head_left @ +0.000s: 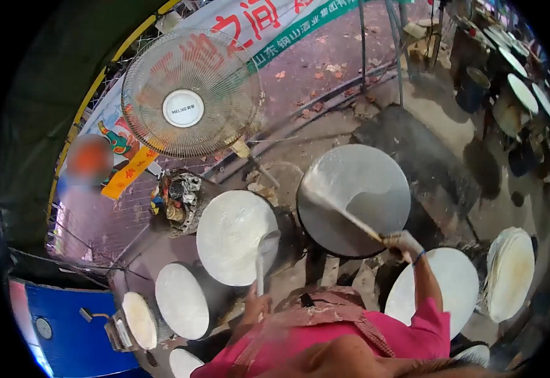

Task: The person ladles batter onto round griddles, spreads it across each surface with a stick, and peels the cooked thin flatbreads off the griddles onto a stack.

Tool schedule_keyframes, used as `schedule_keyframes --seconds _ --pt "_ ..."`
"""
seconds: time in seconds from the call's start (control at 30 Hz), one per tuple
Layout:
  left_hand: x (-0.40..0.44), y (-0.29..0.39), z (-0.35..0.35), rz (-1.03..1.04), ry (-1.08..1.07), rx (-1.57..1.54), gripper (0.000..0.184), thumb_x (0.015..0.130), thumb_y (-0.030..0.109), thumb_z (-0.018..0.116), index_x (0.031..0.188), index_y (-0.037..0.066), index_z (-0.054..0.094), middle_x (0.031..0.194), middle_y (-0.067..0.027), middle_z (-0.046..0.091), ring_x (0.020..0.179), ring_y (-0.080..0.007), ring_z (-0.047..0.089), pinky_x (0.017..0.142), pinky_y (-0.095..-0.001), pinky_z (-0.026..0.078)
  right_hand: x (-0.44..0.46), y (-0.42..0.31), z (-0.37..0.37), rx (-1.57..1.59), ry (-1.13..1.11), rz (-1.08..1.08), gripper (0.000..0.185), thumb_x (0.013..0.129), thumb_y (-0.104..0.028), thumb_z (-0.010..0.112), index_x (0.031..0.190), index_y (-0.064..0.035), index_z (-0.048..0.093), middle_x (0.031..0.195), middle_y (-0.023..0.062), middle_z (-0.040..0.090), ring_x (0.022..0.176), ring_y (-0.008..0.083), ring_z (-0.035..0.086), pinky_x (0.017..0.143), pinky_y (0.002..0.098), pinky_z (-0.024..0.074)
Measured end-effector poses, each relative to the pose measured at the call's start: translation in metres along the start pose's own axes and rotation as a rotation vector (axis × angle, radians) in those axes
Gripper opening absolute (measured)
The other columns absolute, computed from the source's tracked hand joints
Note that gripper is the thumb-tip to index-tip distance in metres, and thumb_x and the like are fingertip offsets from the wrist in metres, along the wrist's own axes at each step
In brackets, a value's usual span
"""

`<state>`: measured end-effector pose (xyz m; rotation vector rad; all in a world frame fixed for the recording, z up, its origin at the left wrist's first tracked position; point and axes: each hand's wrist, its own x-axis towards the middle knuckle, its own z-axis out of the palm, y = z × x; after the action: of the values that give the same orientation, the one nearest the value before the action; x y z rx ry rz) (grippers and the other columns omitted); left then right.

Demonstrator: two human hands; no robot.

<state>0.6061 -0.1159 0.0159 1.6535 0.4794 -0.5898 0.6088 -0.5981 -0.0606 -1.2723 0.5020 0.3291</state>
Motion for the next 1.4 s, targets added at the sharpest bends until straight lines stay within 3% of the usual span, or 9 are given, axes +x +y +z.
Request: schedule_keyframes --seconds 0.17,0.37,0.43,0.53,0.67,0.8,1.27,1.37,1.4 --pt "-0.002 -0.014 -0.014 0.026 0.046 -0.034 0.062 0.075 -0.001 0.052 0.132 0.01 0.029 0.056 -0.0006 0.043 0.039 -0.009 0.041 0.034 -0.0228 0.032 0.034 -0.063 0.004 0.013 0.085 -0.289 0.022 0.068 -0.011 0.067 0.087 -0.0001 0.067 0.077 0.003 0.061 0.07 0.0108 0.055 0.061 0.0239 0.0433" --pt "-0.016 -0.023 -0.016 0.004 0.102 -0.063 0.059 0.077 -0.002 0.052 0.13 0.013 0.031 0.057 0.0005 0.041 0.04 -0.0067 0.037 0.034 -0.0214 0.03 0.046 -0.066 0.005 -0.499 -0.11 -0.027 0.03 0.071 -0.009 0.064 0.099 0.0008 0.06 0.088 0.0028 0.06 0.077 0.0095 0.051 0.068 0.0272 0.0429" --pt "-0.018 -0.024 -0.021 0.008 0.06 -0.093 0.058 0.077 -0.003 0.051 0.129 0.013 0.032 0.057 0.0007 0.041 0.041 -0.0066 0.037 0.035 -0.0213 0.03 0.031 -0.031 -0.009 -0.48 -0.225 -0.391 0.024 0.072 -0.006 0.063 0.095 0.0011 0.061 0.085 0.0024 0.061 0.073 0.0086 0.051 0.065 0.0267 0.0428" --pt "-0.021 -0.023 -0.016 0.067 0.13 -0.038 0.055 0.076 -0.003 0.05 0.126 0.012 0.035 0.058 0.001 0.041 0.042 -0.0069 0.038 0.035 -0.021 0.03 0.0 -0.068 -0.013 -0.183 -0.282 -0.147 0.038 0.069 -0.01 0.065 0.105 0.0018 0.058 0.095 0.0037 0.059 0.088 0.014 0.052 0.079 0.0273 0.0432" --pt "-0.028 -0.028 -0.02 0.07 0.151 -0.004 0.043 0.076 -0.001 0.051 0.116 0.01 0.041 0.058 0.0019 0.04 0.043 -0.0068 0.041 0.036 -0.0211 0.031 0.058 -0.118 0.016 -0.068 0.145 -0.119 0.02 0.068 -0.021 0.066 0.077 -0.0031 0.063 0.062 0.0005 0.054 0.059 0.0091 0.049 0.053 0.0268 0.0399" --pt "-0.03 -0.053 -0.041 0.342 0.197 0.441 0.04 0.076 0.001 0.052 0.114 0.011 0.042 0.056 0.002 0.039 0.04 -0.0075 0.04 0.034 -0.0225 0.031 0.062 -0.102 0.02 -0.558 -0.059 -0.175 0.023 0.065 -0.021 0.068 0.077 -0.0012 0.063 0.062 -0.0002 0.055 0.056 0.0115 0.049 0.053 0.0268 0.0397" --pt "-0.06 -0.039 -0.048 0.034 0.148 -0.022 0.058 0.077 -0.002 0.049 0.129 0.015 0.03 0.051 -0.001 0.037 0.035 -0.0097 0.037 0.029 -0.0252 0.03 0.032 -0.118 0.036 -0.791 -0.163 0.045 0.037 0.068 -0.023 0.063 0.101 -0.0075 0.064 0.074 -0.0017 0.059 0.064 0.0093 0.052 0.057 0.0259 0.0413" --pt "-0.053 -0.043 -0.072 -0.058 0.12 -0.159 0.061 0.078 -0.001 0.049 0.132 0.016 0.026 0.053 -0.0009 0.038 0.035 -0.0094 0.037 0.029 -0.0243 0.029 -0.036 -0.068 -0.003 -0.948 -0.084 -0.043 0.012 0.07 -0.018 0.061 0.067 -0.0061 0.061 0.052 0.0033 0.049 0.042 0.0125 0.044 0.039 0.0296 0.034" --pt "-0.052 -0.048 -0.081 -0.105 0.111 -0.213 0.063 0.078 -0.001 0.049 0.133 0.017 0.024 0.053 -0.0008 0.038 0.035 -0.0092 0.037 0.028 -0.0241 0.028 -0.082 -0.069 -0.007 -0.974 -0.014 0.311 0.014 0.074 -0.018 0.059 0.065 -0.0067 0.06 0.048 0.0056 0.047 0.036 0.0133 0.042 0.035 0.0296 0.0315"
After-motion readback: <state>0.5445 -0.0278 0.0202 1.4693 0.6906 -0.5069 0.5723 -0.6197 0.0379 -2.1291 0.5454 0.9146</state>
